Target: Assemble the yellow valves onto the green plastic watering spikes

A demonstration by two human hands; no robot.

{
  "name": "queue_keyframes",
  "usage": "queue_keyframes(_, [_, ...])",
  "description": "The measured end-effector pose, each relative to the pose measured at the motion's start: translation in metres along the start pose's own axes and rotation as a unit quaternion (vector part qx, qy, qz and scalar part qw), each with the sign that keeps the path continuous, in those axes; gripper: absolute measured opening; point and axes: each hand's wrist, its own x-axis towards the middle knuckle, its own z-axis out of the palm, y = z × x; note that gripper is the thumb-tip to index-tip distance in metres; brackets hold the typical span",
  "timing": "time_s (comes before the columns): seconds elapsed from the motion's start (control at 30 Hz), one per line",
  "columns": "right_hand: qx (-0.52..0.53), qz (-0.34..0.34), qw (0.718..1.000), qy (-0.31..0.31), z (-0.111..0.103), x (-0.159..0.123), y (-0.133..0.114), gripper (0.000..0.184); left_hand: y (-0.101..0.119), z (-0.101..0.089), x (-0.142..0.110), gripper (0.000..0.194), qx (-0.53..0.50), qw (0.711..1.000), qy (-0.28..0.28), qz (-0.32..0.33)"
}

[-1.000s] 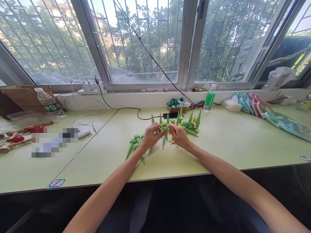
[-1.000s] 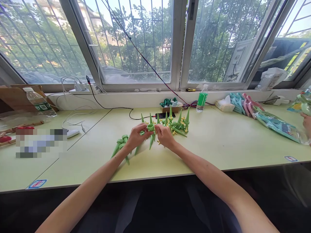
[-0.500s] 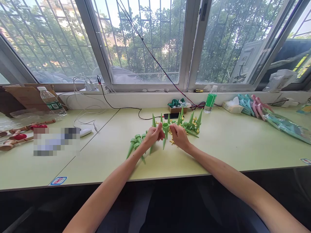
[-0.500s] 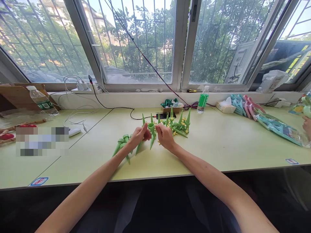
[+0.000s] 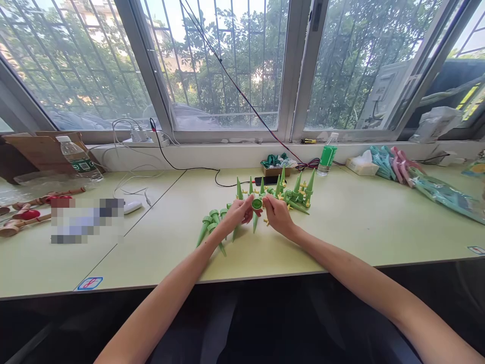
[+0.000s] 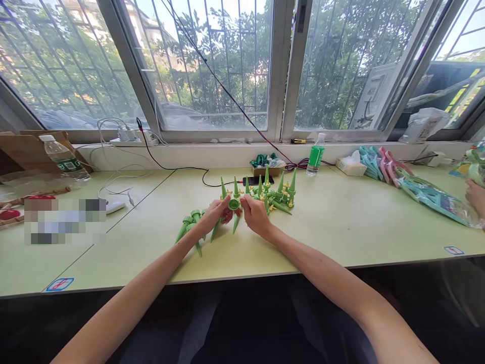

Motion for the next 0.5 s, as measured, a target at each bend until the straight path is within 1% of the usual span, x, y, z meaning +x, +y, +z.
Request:
queue_keyframes(0.1, [0.009, 0.029, 1.000, 0.000, 0.001, 0.000, 0.002, 0.044, 0.001, -0.002, -0.001, 0.053, 0.022, 0.999, 0.001, 0.035])
queue_keyframes(0.2, [0.011, 0.050, 0.999, -0.013, 0.001, 0.001, 0.006, 0.045, 0.001, -0.002, -0.001, 0.039, 0.051, 0.996, 0.009, 0.070])
queue_keyframes(0.33, [0.004, 0.056, 0.998, -0.022, 0.001, 0.002, 0.010, 0.048, -0.005, 0.000, 0.001, 0.040, 0.104, 0.988, 0.031, 0.113])
queue_keyframes(0.43, [0.007, 0.059, 0.998, -0.021, 0.001, 0.003, 0.012, 0.051, -0.011, 0.002, 0.004, 0.037, 0.163, 0.970, 0.070, 0.165])
queue_keyframes(0.5, [0.018, 0.068, 0.997, -0.022, 0.002, 0.003, 0.013, 0.052, -0.012, 0.002, 0.005, 0.034, 0.194, 0.958, 0.083, 0.194])
